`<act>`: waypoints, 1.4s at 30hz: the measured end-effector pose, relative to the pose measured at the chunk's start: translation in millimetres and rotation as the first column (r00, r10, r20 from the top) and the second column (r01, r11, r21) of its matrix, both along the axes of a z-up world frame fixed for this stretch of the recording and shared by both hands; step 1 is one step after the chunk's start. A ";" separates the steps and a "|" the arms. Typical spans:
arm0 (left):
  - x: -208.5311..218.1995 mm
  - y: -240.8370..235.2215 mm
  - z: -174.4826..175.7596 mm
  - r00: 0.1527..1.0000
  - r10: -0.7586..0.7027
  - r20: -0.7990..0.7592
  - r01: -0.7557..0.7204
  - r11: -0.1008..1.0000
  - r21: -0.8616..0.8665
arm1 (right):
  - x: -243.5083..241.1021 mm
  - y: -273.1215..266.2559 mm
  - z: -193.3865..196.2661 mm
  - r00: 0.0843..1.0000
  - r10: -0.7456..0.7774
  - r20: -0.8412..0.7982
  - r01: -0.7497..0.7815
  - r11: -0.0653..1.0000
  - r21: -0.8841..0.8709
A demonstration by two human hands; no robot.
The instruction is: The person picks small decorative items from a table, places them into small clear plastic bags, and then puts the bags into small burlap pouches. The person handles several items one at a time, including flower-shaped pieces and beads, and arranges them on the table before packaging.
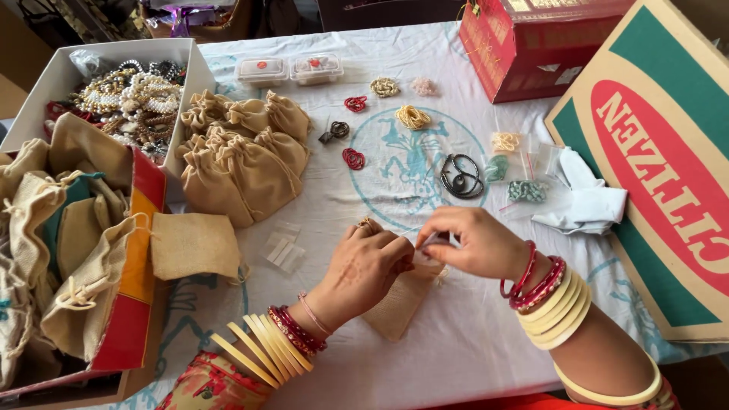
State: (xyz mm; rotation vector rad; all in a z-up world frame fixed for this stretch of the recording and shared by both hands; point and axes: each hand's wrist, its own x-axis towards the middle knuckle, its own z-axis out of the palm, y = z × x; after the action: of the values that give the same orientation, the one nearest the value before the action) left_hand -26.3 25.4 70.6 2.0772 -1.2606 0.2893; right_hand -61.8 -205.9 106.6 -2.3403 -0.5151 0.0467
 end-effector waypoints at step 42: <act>40.0 1.7 -44.4 0.396 -0.489 -0.777 -0.261 0.751 -0.606 | 10.0 -7.1 -36.9 0.987 -0.157 -0.022 0.155 0.926 0.344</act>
State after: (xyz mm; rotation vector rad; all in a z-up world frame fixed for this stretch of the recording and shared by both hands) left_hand 13.7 27.1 26.3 1.1013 -0.4386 -0.4462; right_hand -51.9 -212.9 69.7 -2.0274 -0.3083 -0.1169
